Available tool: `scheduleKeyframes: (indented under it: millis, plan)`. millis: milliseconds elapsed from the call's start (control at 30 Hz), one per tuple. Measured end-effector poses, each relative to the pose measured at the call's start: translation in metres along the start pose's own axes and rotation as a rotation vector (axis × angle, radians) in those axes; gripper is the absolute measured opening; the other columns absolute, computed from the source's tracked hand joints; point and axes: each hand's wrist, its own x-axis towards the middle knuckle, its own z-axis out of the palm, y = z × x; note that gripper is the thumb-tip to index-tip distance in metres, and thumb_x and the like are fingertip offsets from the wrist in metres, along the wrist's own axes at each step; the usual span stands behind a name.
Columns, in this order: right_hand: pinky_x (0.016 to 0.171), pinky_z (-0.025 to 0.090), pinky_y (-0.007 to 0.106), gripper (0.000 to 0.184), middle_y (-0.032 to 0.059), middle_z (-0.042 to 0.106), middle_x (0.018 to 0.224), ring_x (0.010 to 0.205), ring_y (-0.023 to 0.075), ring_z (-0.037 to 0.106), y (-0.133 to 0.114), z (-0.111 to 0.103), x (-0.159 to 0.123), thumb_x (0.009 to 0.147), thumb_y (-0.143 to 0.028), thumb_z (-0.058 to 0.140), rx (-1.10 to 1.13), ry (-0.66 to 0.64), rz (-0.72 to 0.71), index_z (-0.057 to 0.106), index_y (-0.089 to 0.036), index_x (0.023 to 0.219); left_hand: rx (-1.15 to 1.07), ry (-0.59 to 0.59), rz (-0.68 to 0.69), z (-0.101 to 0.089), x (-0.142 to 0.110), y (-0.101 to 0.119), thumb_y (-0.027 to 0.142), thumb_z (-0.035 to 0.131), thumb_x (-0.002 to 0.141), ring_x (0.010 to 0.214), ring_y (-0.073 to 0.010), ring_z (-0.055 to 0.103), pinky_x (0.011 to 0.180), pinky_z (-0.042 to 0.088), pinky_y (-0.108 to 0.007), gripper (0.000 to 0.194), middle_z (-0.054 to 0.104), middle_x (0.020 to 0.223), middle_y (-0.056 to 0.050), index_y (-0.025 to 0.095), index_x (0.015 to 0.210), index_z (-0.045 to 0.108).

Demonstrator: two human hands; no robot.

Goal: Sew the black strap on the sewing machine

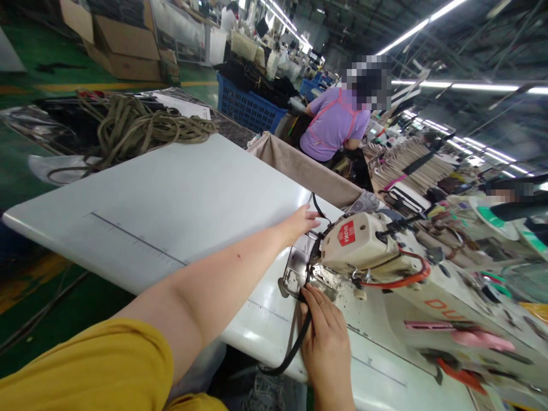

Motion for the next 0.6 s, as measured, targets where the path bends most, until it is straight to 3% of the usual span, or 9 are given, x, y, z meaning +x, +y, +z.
scheduleKeyframes:
  millis: [67,167,233,300,433,533,600]
  plan:
    - [0.107,0.053,0.045,0.031,0.0113,0.074,0.137,0.128,0.027,0.068,0.001,0.0,0.0,0.112,-0.027,0.053,-0.001,0.003,-0.001,0.067,-0.017,0.138,0.026,-0.004,0.113,-0.004,0.002,0.005,0.008,0.068,0.076,0.149,-0.0305,0.051,0.118,0.043,-0.047,0.098,0.061,0.154,-0.02,0.017,0.166,0.031]
    - [0.107,0.053,0.045,0.031,0.0114,0.075,0.137,0.127,0.0266,0.069,0.002,0.001,0.0,0.112,-0.028,0.053,0.0,0.012,-0.01,0.067,-0.017,0.138,-0.003,0.068,0.271,-0.015,0.005,0.018,0.003,0.064,0.077,0.157,-0.0258,0.041,0.12,0.041,-0.046,0.101,0.05,0.167,-0.013,0.027,0.168,0.027]
    - [0.107,0.052,0.044,0.031,0.0115,0.074,0.137,0.127,0.0264,0.068,0.002,0.001,0.0,0.113,-0.028,0.052,-0.001,0.013,-0.02,0.067,-0.017,0.138,-0.065,0.127,0.27,-0.02,0.006,0.023,0.001,0.061,0.078,0.157,-0.0241,0.041,0.119,0.043,-0.045,0.104,0.04,0.174,-0.008,0.034,0.169,0.022]
    - [0.108,0.051,0.044,0.032,0.0115,0.074,0.138,0.128,0.0263,0.068,0.003,0.002,0.0,0.113,-0.028,0.052,-0.003,0.016,-0.031,0.066,-0.016,0.139,-0.153,0.168,0.183,-0.021,0.006,0.024,0.001,0.059,0.08,0.153,-0.024,0.048,0.115,0.046,-0.043,0.103,0.037,0.176,-0.007,0.036,0.168,0.019]
    - [0.11,0.05,0.043,0.032,0.0114,0.074,0.137,0.129,0.0258,0.067,0.003,0.001,0.001,0.113,-0.028,0.051,-0.001,0.019,-0.042,0.066,-0.015,0.138,-0.266,0.163,0.057,-0.015,0.005,0.018,0.007,0.062,0.084,0.14,-0.0265,0.061,0.111,0.048,-0.041,0.091,0.051,0.165,-0.016,0.024,0.166,0.025]
    - [0.11,0.049,0.042,0.032,0.0116,0.073,0.137,0.129,0.0258,0.066,0.003,0.0,0.002,0.113,-0.028,0.051,-0.003,0.015,-0.046,0.066,-0.015,0.138,-0.165,0.129,0.161,-0.019,0.008,0.022,0.001,0.059,0.078,0.147,-0.0253,0.055,0.118,0.043,-0.042,0.085,0.061,0.155,-0.017,0.016,0.159,0.039]
    - [0.11,0.049,0.042,0.033,0.0118,0.073,0.137,0.129,0.0257,0.066,0.004,0.0,0.002,0.113,-0.028,0.051,-0.003,0.012,-0.049,0.066,-0.014,0.139,-0.119,0.119,0.271,-0.027,0.012,0.028,-0.002,0.056,0.072,0.152,-0.0237,0.048,0.121,0.041,-0.045,0.089,0.061,0.157,-0.013,0.02,0.158,0.042]
